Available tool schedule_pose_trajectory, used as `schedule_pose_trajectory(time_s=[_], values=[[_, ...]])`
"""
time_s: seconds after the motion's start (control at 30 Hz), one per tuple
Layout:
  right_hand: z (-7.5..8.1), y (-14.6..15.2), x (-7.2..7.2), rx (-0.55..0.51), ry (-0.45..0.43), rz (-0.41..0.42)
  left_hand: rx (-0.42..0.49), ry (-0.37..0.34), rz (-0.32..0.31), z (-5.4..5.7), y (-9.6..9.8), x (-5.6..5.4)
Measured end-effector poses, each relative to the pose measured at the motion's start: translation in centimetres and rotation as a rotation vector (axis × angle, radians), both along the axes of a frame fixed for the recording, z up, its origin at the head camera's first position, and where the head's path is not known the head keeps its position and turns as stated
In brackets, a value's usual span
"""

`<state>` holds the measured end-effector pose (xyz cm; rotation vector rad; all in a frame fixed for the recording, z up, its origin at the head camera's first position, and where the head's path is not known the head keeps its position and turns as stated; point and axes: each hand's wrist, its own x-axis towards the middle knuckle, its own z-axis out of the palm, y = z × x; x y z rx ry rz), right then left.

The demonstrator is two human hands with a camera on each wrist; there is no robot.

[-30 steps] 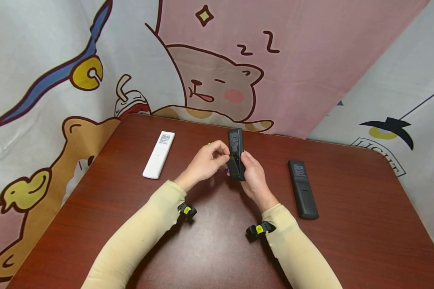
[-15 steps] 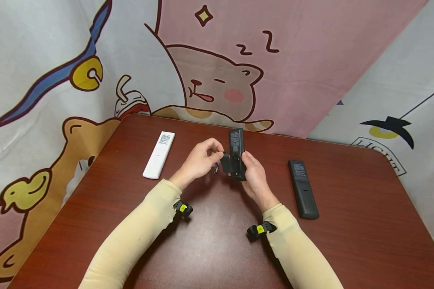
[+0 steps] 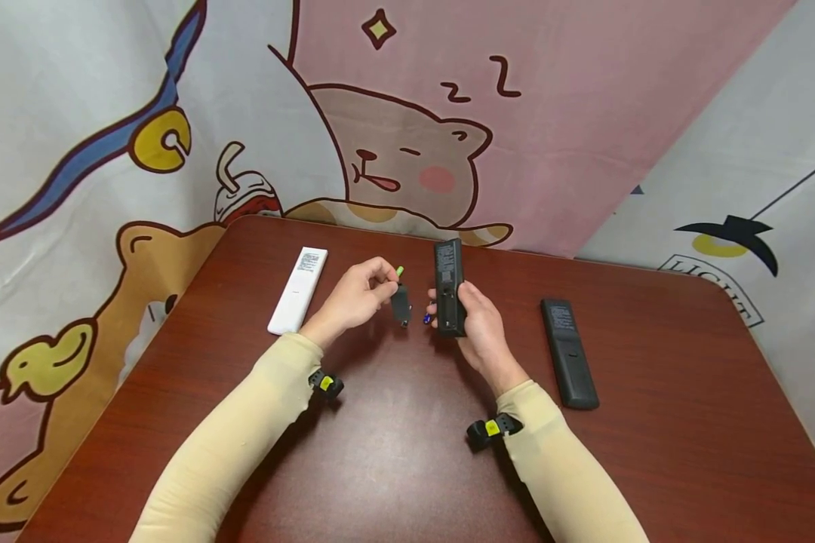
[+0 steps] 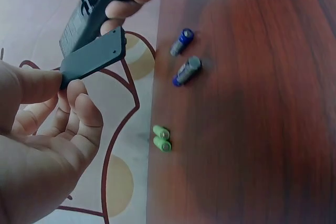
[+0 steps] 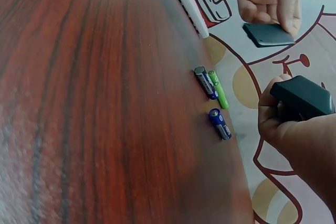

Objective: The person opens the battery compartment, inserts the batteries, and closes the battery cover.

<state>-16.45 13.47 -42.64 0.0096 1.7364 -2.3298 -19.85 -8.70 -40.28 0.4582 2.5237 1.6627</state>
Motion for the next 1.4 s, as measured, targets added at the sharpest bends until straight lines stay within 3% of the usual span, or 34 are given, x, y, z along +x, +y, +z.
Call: schedule_pose_trajectory(time_s=[0.27, 0.5, 0.83, 1.17, 1.4], values=[[-0.1, 0.4, 0.0, 0.004, -0.001, 0.008, -0.104, -0.002, 0.017, -0.6, -1.3, -0.4], [0.1, 0.8, -0.1, 0.002, -0.012, -0.015, -0.186, -0.001, -0.014, -0.7, -1.9, -1.1], [0.1, 1.1, 0.1, 0.008, -0.022, -0.016, -0.250, -0.042, -0.020, -1.3, -3.4, -1.4], [0.0, 1.3, 0.2, 0.014, -0.027, -0.018, -0.319, -0.081, -0.070, -1.5, -4.7, -2.1], [-0.2, 1.4, 0.1, 0.013, -0.032, -0.017, -0.366, -0.071, -0.082, -1.6, -5.3, -2.5]])
